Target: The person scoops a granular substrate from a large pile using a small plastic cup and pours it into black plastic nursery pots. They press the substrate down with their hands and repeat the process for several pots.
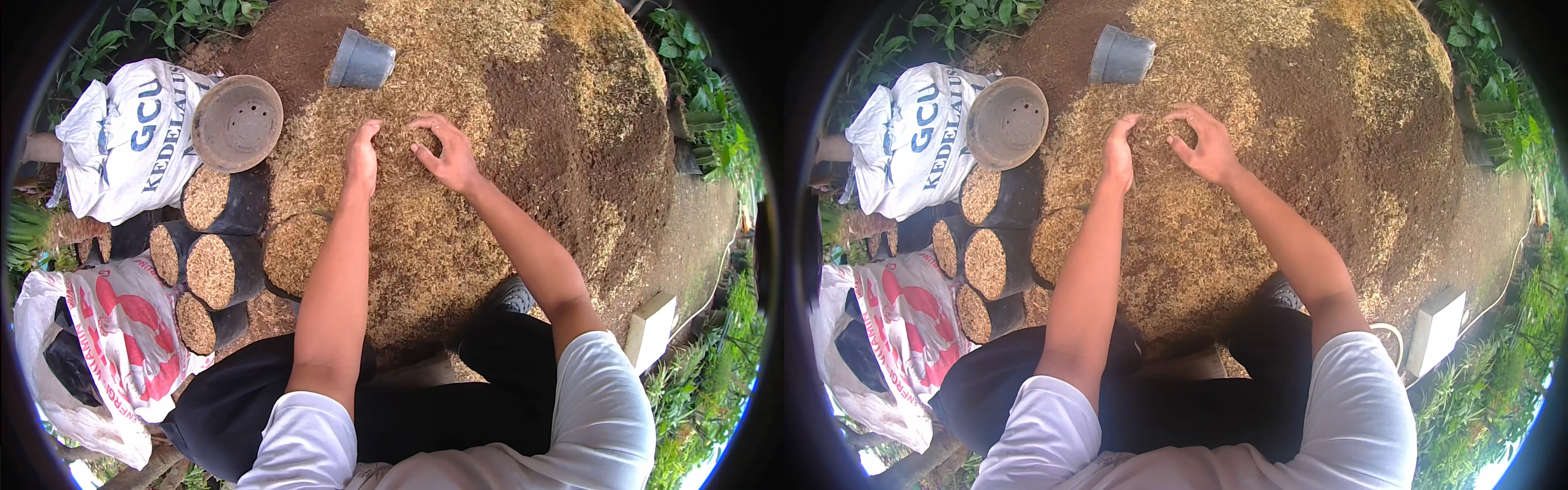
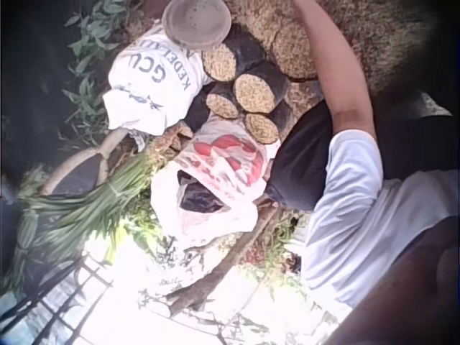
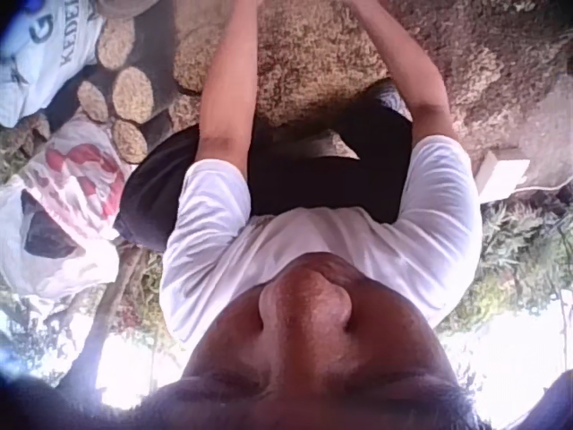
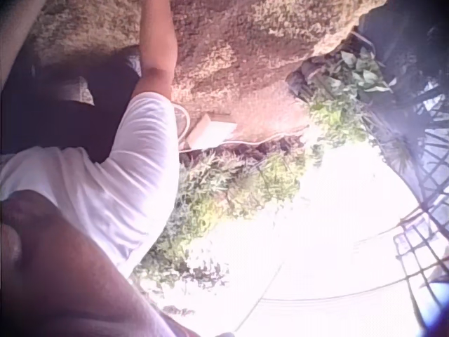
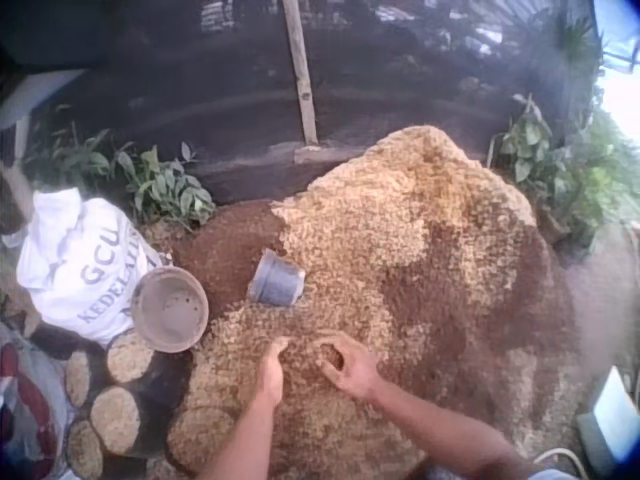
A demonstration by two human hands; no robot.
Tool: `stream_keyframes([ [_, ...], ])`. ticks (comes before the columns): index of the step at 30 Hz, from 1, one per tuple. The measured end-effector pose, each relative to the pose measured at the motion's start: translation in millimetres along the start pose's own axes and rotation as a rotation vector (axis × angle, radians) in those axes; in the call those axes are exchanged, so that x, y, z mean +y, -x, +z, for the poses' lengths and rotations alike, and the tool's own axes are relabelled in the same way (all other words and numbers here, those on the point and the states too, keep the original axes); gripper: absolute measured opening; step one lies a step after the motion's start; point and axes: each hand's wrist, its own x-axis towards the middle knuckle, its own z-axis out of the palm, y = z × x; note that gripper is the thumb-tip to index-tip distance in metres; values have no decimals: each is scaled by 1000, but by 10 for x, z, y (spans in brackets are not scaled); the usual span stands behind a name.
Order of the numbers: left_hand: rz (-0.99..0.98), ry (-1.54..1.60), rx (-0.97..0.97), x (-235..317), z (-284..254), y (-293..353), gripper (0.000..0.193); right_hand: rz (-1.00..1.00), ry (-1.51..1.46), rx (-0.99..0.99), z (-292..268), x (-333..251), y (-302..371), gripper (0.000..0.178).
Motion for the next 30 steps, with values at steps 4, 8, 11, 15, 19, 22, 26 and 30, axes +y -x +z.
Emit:
stream_keyframes([
  [4, 123, -787, 119, 10, 27, 418, 50, 268, 114, 242, 21, -295, 494, 58],
  [8, -351, -971, 291, -5, 394, 753, 62, 948, -181, 68, 203, -518, 735, 83],
  [11, -408, -761, 288, -88, 417, 738, 67, 982, -366, 137, 322, -473, 602, 93],
  [15, -267, -207, 279, -285, 389, 397, 73, 1071, -872, 280, 349, -236, 247, 100],
  [19, -243, 288, 144, -268, 307, 98, 97, 1021, -1140, 261, 293, -74, 116, 108],
  [22, -218, 378, 102, -121, 204, 101, 97, 1016, -945, 303, 297, -46, 26, 108],
  [26, -168, 304, 180, 52, 208, 166, 92, 803, -988, 296, 171, -56, -135, 81],
  [30, 36, -28, 46, 240, 194, 37, 68, 416, -667, 127, -110, -83, -281, 46],
])
